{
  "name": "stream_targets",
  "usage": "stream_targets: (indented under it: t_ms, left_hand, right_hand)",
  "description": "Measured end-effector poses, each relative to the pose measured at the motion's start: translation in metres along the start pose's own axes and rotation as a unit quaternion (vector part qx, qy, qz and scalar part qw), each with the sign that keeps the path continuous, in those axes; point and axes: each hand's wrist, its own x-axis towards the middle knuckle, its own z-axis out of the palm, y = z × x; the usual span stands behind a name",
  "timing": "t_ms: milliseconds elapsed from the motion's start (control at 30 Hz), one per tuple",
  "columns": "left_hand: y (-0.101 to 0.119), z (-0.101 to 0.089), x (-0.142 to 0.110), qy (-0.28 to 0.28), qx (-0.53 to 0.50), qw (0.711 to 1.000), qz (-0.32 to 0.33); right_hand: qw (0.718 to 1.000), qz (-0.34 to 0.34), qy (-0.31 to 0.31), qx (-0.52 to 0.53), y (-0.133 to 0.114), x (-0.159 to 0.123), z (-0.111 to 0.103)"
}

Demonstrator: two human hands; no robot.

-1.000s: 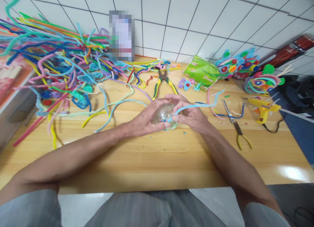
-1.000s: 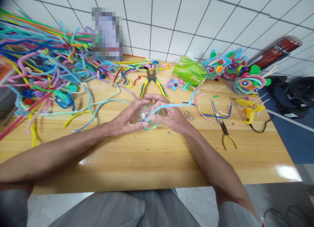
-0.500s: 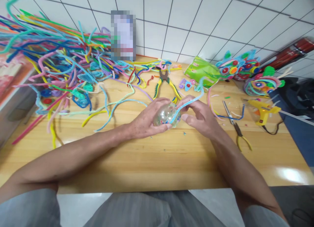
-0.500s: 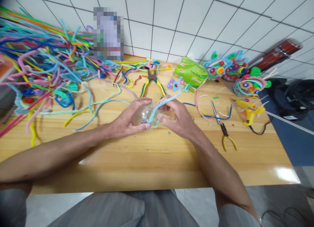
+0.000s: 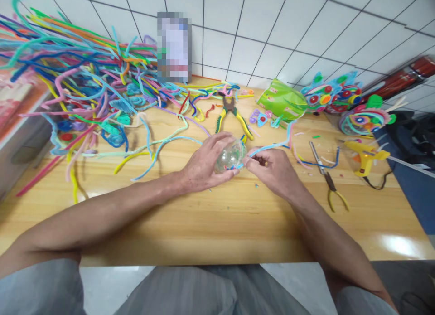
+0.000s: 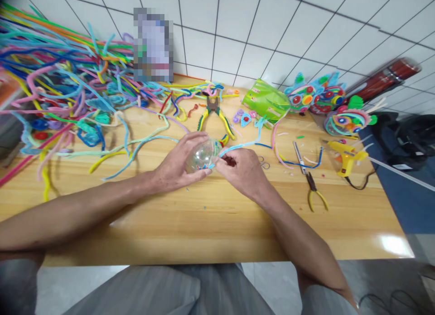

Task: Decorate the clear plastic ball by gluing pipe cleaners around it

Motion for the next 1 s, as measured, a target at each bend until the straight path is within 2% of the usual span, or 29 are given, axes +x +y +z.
stream_targets:
  t_ms: [267,467,633,767,1000]
  left_hand:
    - [-0.002,-0.001,0.001,-0.006,-0.021,1.000,-0.009]
    - [-0.004,-0.004,0.003,-0.011,-0.039,0.999,0.002]
    - [-0.007,-0.004,0.003,-0.017,-0.054,0.998,0.019]
    - [-0.007,-0.004,0.003,-0.025,-0.059,0.997,0.034]
    - [-0.006,-0.006,0.005,-0.034,-0.057,0.997,0.039]
  right_hand:
    - [0.987,0.084,-0.054,0.127,0.001,0.002,0.001]
    - [0.983,0.049,-0.032,0.174,0.004,0.005,0.001]
    - [0.969,0.015,-0.006,0.248,0.012,0.010,0.003]
    - [0.965,-0.012,-0.003,0.261,0.013,0.012,0.004]
    - [0.963,-0.003,-0.009,0.269,0.013,0.012,0.005]
